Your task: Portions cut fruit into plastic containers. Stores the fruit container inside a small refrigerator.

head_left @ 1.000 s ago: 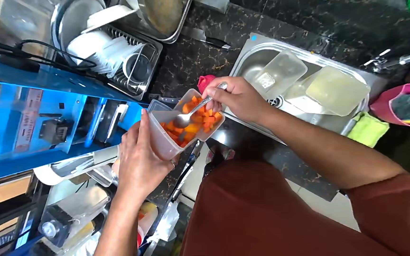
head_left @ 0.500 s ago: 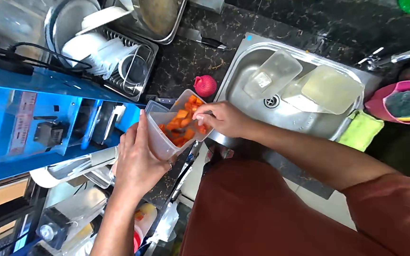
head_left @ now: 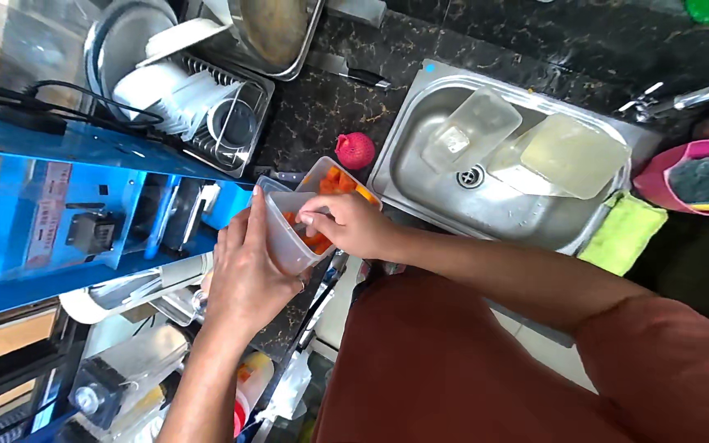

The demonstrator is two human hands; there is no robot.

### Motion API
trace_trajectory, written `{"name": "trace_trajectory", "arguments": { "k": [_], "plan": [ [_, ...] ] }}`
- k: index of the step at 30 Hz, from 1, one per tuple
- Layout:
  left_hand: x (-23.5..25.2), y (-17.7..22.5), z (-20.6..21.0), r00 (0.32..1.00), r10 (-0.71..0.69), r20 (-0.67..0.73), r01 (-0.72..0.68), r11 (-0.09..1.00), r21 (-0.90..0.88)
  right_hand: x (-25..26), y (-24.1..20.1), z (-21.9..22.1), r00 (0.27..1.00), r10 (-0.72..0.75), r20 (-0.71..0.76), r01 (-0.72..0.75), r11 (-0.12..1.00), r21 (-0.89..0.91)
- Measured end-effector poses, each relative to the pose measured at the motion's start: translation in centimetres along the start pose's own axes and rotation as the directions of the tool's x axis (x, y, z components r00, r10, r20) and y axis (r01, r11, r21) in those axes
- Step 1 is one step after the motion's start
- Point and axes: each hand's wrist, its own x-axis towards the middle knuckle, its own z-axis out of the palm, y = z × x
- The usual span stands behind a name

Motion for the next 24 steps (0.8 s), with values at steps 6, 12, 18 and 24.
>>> {"name": "trace_trajectory", "arguments": {
  "k": [6, 12, 18, 24],
  "plan": [
    [-0.2, -0.5, -0.1, 1.000, -0.020, 0.018, 0.020, 1.000, -0.006, -0.8, 1.5, -2.0, 0.999, 0.032, -0.036, -0.034, 0.999, -0.037],
    [-0.2, -1.3, -0.6, 0.999, -0.023, 0.026, 0.023, 1.000, 0.010, -0.8, 2.2, -6.5, 0.994, 0.073, -0.082, -0.079, 0.994, -0.080],
    [-0.1, -0.6, -0.2, 1.000, 0.015, 0.009, -0.015, 1.000, -0.009, -1.2, 0.2, -3.8, 0.987, 0.096, 0.130, -0.109, 0.990, 0.093],
    [-0.3, -0.7, 0.1, 0.999, 0.040, -0.008, -0.040, 0.999, -0.007, -1.8, 2.2, -2.0, 0.981, -0.115, 0.155, 0.135, 0.983, -0.128]
  ]
}}
